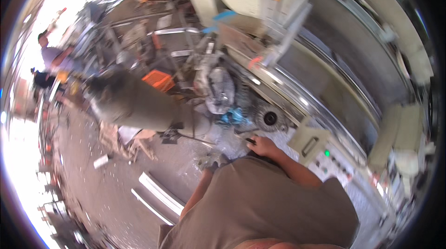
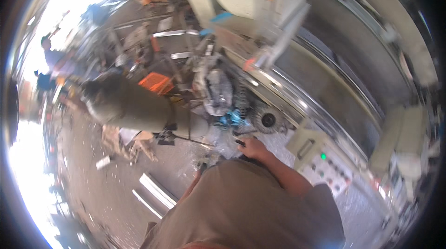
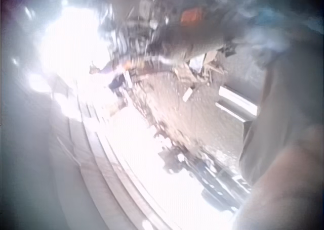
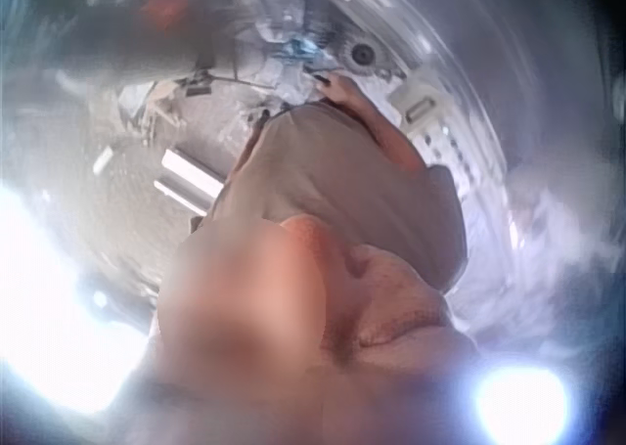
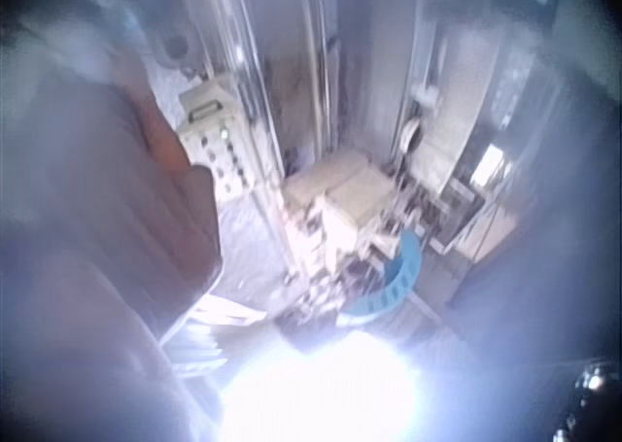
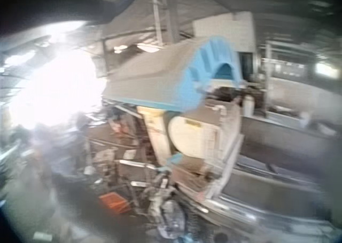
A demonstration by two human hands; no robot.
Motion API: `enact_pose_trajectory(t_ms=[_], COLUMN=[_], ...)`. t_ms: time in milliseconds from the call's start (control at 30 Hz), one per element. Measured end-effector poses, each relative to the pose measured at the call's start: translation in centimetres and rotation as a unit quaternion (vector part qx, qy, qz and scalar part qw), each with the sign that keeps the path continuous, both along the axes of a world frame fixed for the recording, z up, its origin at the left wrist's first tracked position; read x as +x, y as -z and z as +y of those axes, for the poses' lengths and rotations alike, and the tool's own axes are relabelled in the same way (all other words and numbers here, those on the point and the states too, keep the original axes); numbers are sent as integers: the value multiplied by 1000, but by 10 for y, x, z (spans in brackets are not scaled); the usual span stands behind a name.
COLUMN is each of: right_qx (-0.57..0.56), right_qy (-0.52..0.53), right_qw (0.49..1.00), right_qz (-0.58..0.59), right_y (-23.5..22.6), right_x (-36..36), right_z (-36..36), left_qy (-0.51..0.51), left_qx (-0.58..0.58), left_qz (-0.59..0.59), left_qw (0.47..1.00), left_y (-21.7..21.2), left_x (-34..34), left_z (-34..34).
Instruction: The person picks up a metal bar, marks it with a pen, and places it into a cutting machine. They operate the machine to cut the bar, then remove the cut piece and inspect it. The person repeats this process with another metal bar, then moves to a grinding machine to smooth the edges of the cut pieces.
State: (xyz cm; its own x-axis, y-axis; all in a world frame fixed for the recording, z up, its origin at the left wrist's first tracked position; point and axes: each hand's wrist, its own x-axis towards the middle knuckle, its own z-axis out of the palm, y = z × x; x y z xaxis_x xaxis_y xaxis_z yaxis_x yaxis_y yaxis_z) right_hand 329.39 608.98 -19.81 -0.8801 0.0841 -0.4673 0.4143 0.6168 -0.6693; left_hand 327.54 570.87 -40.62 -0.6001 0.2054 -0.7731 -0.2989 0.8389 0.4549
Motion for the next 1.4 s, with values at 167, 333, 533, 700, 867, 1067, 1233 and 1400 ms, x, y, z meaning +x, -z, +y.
enact_pose_trajectory(t_ms=[167,333,533,700,867,1067,1233,1400], right_qx=[-8,18,38,32,-2,19,20,41], right_qy=[11,-46,-69,-78,-67,-64,-56,-59], right_qw=[1000,999,997,996,998,997,997,997], right_qz=[-20,-16,16,29,7,39,47,43], right_y=[10,13,24,16,11,22,21,20], right_x=[-1,-10,-15,-22,-24,-24,-22,-21], right_z=[1,-12,-10,-18,-19,-24,-23,-24], left_qy=[-12,-47,-96,-97,-33,-116,-116,-118], left_qx=[-48,-29,-26,-21,18,-2,-3,10], left_qz=[-17,0,-23,4,46,18,11,17], left_qw=[999,998,995,995,998,993,993,993], left_y=[-28,-21,-41,-48,-65,-44,-42,-43], left_x=[-6,8,15,17,13,13,13,14], left_z=[13,-6,5,-4,-4,-10,-9,-9])
